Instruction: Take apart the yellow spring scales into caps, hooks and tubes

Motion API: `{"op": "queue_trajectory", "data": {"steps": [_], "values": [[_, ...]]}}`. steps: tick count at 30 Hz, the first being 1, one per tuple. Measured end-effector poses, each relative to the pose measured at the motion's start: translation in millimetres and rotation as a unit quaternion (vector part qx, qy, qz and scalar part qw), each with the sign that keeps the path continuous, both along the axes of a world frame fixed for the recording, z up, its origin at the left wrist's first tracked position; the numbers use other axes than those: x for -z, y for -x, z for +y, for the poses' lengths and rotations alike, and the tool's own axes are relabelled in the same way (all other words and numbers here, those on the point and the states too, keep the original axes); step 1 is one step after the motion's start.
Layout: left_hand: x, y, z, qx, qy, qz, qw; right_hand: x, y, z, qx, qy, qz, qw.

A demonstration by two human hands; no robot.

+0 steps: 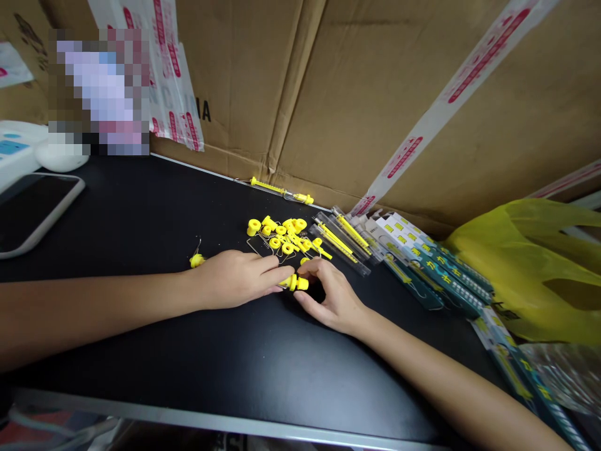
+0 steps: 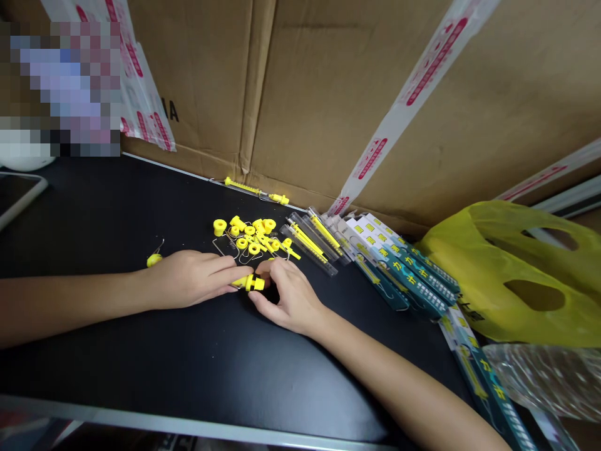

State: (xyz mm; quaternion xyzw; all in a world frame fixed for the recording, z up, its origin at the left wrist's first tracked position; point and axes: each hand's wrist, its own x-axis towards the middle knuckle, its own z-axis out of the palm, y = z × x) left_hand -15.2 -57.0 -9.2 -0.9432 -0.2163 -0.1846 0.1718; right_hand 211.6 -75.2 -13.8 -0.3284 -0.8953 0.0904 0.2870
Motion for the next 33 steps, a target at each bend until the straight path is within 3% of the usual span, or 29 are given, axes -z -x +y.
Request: {"op": "queue_trajectory", "data": {"steps": [5, 14, 24, 33], "values": [[0.5, 0.6, 0.2, -0.001, 0.005, 0.003, 1.000, -2.7, -0.1, 0.3, 0.007, 0.011, -0.031, 0.999], [1.3, 0.2, 0.5, 0.003, 0.012, -0.010, 1.000, 3.5, -0.9, -0.4, -0.019, -0.016, 0.038, 0.999], [0.9, 0.7, 0.4, 0.005, 0.009, -0.005, 1.000, 2.3, -4.3, -1.3, -0.025, 0.001, 0.048, 0.999], [3.2, 1.2, 0.7, 0.010, 0.005, -0.008, 1.000, -2.6, -6.1, 5.2, 0.127, -0.041, -0.044, 0.990]]}}
